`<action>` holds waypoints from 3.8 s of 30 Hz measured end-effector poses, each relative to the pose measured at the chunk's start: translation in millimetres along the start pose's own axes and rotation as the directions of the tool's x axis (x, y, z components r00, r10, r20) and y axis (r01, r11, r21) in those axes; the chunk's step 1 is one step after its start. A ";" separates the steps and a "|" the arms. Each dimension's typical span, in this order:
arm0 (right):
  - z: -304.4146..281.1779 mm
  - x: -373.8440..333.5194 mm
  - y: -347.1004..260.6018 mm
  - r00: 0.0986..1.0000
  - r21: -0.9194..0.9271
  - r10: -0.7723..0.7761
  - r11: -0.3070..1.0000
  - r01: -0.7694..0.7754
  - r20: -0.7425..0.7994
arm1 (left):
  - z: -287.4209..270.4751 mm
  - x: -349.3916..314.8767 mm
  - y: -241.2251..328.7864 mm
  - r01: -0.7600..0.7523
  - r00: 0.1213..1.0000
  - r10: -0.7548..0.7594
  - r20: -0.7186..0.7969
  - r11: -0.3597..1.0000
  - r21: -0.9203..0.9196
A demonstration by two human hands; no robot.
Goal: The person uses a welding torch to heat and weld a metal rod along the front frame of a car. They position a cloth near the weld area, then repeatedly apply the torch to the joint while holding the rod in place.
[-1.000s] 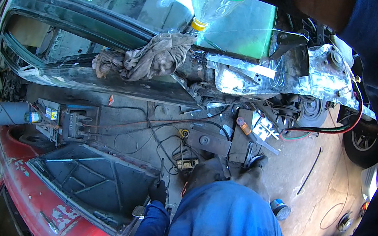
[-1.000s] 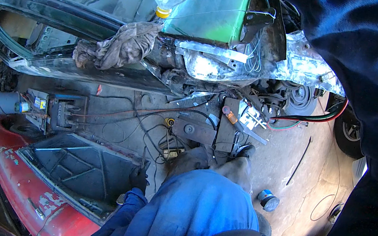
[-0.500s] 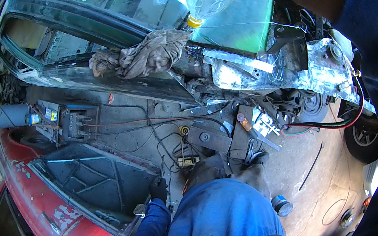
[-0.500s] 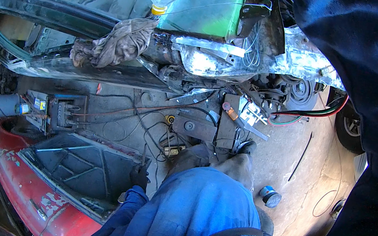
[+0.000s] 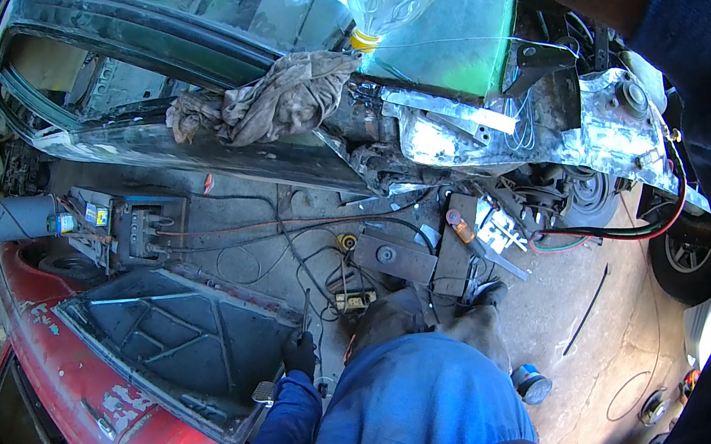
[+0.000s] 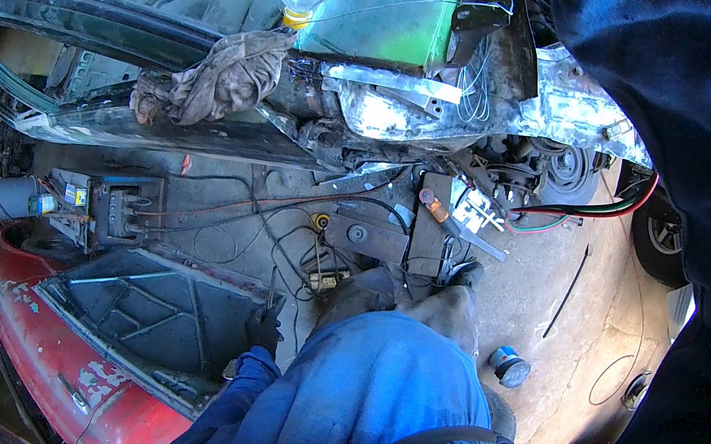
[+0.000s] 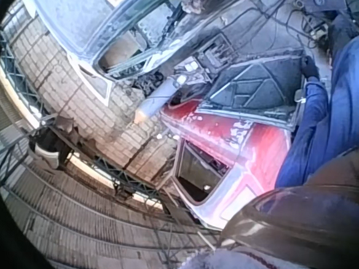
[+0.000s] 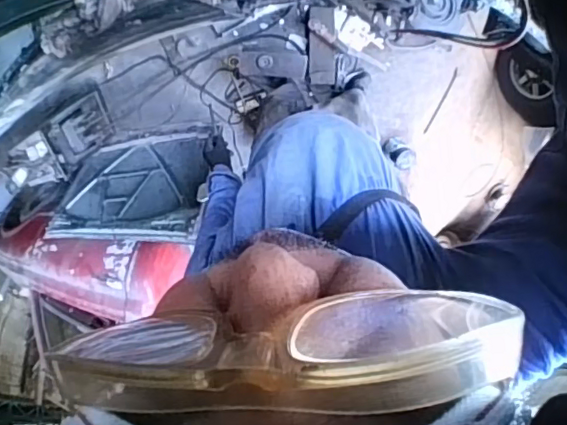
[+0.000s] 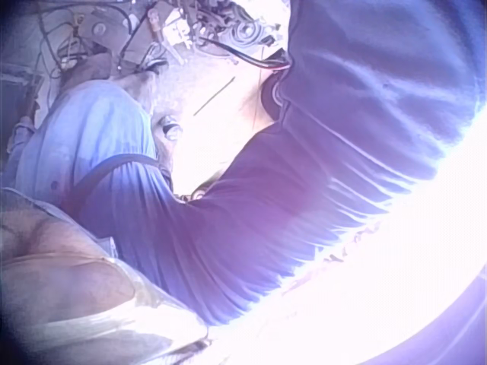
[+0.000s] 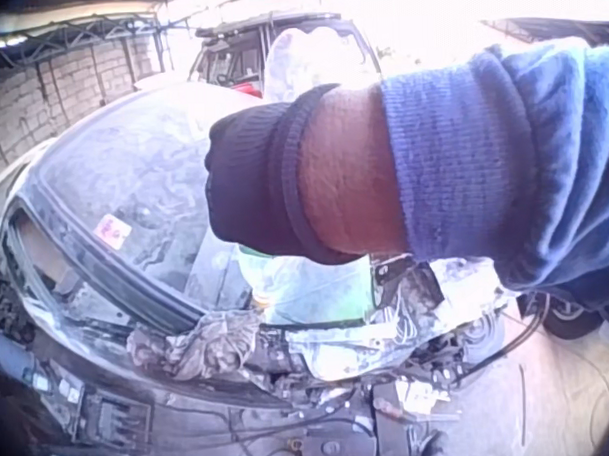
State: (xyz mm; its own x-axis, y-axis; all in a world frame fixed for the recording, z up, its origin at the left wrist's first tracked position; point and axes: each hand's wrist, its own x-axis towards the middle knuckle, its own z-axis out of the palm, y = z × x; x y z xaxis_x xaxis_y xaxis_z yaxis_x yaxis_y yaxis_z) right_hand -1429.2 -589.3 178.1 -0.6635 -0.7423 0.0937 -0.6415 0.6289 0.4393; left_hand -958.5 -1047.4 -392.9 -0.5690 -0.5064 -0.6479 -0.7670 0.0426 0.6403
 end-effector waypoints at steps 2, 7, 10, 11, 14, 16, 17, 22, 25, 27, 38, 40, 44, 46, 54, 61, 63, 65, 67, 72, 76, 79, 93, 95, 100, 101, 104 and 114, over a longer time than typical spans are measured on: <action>-0.2 0.4 0.2 1.000 -0.004 -0.005 1.000 0.005 -0.005 | -0.9 1.9 -2.4 -0.015 1.000 0.015 0.013 1.000 0.021; -3.6 0.4 0.8 1.000 -0.014 -0.001 1.000 0.001 -0.018 | -1.5 5.4 -5.4 -0.007 1.000 0.006 0.018 0.998 0.066; -4.3 4.9 -0.2 1.000 -0.013 -0.012 1.000 0.012 -0.020 | -0.9 3.7 -2.7 -0.020 0.999 0.019 0.033 0.999 0.047; -4.1 7.0 -1.5 1.000 -0.015 -0.021 1.000 0.021 -0.014 | -0.5 2.2 -1.0 -0.003 1.000 0.002 0.017 1.000 0.023; -0.4 15.0 -6.8 0.999 -0.010 -0.049 0.999 0.049 -0.009 | 0.9 -4.7 5.9 0.046 0.999 -0.047 -0.013 0.999 -0.014; 1.5 19.4 -9.6 0.998 -0.018 -0.056 0.998 0.056 -0.007 | 0.4 -9.8 10.9 0.078 0.997 -0.078 -0.009 0.997 0.014; 2.3 21.0 -10.8 0.998 -0.024 -0.058 0.998 0.058 -0.006 | -0.4 -12.3 13.1 0.070 0.997 -0.069 -0.023 0.996 0.056; 10.1 27.9 -2.6 0.999 -0.029 -0.005 1.000 0.003 -0.050 | -5.2 -17.5 20.1 -0.119 0.992 0.122 -0.009 0.981 0.153; 14.2 25.8 16.8 0.988 0.043 0.099 0.995 -0.095 -0.116 | -7.2 -26.7 15.8 -0.029 0.999 0.034 -0.028 0.989 0.143; 16.3 13.0 37.0 0.961 0.182 0.218 0.965 -0.187 -0.169 | -7.2 -31.6 11.8 0.067 0.995 -0.055 -0.080 0.986 0.154; 138.2 -50.7 117.8 0.481 0.980 0.865 0.190 -0.055 -0.141 | 21.6 -76.1 -6.3 0.094 0.992 -0.093 -0.090 0.995 0.008; 170.7 -55.1 116.6 0.365 0.927 0.931 0.145 -0.346 -0.010 | 28.2 -86.0 -8.1 0.103 0.991 -0.105 -0.083 0.994 -0.032; 214.1 -37.0 106.5 0.347 0.989 0.938 0.052 -0.142 0.000 | 34.3 -101.6 -16.9 0.066 0.995 -0.066 -0.081 0.998 0.005; 226.1 -30.5 101.4 0.350 0.983 0.935 0.003 -0.182 0.062 | 34.1 -106.4 -24.0 0.091 0.991 -0.089 -0.104 0.996 0.017; 308.4 30.9 87.0 0.244 0.634 0.950 0.069 -0.770 0.194 | 19.6 -120.0 -36.9 0.034 0.992 -0.023 -0.127 0.996 0.087; 311.3 -6.0 23.2 0.341 0.773 0.931 0.312 -0.552 -0.132 | 26.7 -124.7 -26.3 -0.001 0.993 0.017 -0.121 0.991 0.130; 289.2 -30.8 -4.4 0.232 0.785 0.921 0.388 -0.483 -0.313 | 34.9 -127.3 -19.0 0.016 0.991 0.004 -0.133 0.989 0.150; 268.9 -82.0 -54.9 0.383 0.856 0.861 0.447 -0.260 -0.334 | 45.8 -133.0 -1.4 -0.141 0.986 0.154 -0.059 0.972 0.186; 249.2 -140.9 -124.9 0.458 0.917 0.866 0.331 -0.222 -0.202 | 61.0 -143.5 31.1 -0.131 0.991 0.135 -0.013 0.977 0.169; 225.7 -285.1 -246.1 0.701 0.914 0.652 0.031 -0.404 0.288 | 126.4 -193.8 161.4 -0.436 0.865 0.445 0.230 0.895 -0.092; 219.3 -379.1 -258.5 0.787 0.888 0.466 0.008 -0.460 0.404 | 206.7 -241.0 269.3 -0.453 0.811 0.514 0.278 0.854 -0.256; 212.3 -418.9 -237.6 0.742 0.872 0.564 0.078 -0.484 0.362 | 276.3 -259.1 343.6 -0.591 0.658 0.679 0.326 0.733 -0.336; 234.7 -412.3 33.8 0.403 0.885 0.881 0.376 -0.276 -0.249 | 524.4 -228.6 528.3 -0.884 0.411 0.896 0.168 0.346 0.316; 256.9 -397.5 64.2 0.433 0.819 0.870 0.418 -0.393 -0.236 | 527.5 -234.0 532.9 -0.821 0.403 0.889 0.216 0.247 0.515; 314.9 -354.5 97.9 0.450 0.644 0.893 0.346 -0.682 -0.004 | 519.9 -248.5 539.6 -0.758 0.534 0.782 0.323 0.274 0.592; 323.7 -345.0 100.1 0.443 0.652 0.896 0.317 -0.689 0.032 | 515.6 -247.6 542.8 -0.766 0.512 0.779 0.363 0.222 0.603; 340.3 -332.7 106.7 0.491 0.714 0.833 0.181 -0.676 0.254 | 501.5 -240.6 544.4 -0.830 0.441 0.842 0.311 0.251 0.498; 336.8 -329.8 115.1 0.409 0.568 0.808 0.115 -0.815 0.424 | 453.6 -192.1 564.7 -0.889 0.307 0.924 -0.230 0.364 0.277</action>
State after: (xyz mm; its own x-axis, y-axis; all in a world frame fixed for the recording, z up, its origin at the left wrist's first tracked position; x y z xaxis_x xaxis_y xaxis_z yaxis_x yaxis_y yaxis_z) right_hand -1413.9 -194.2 -103.2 -0.9531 0.3024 0.0149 0.2482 0.8086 -0.5334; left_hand -1416.8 -535.4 -94.1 -0.8146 -0.3142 0.4877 0.1445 0.7043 0.6950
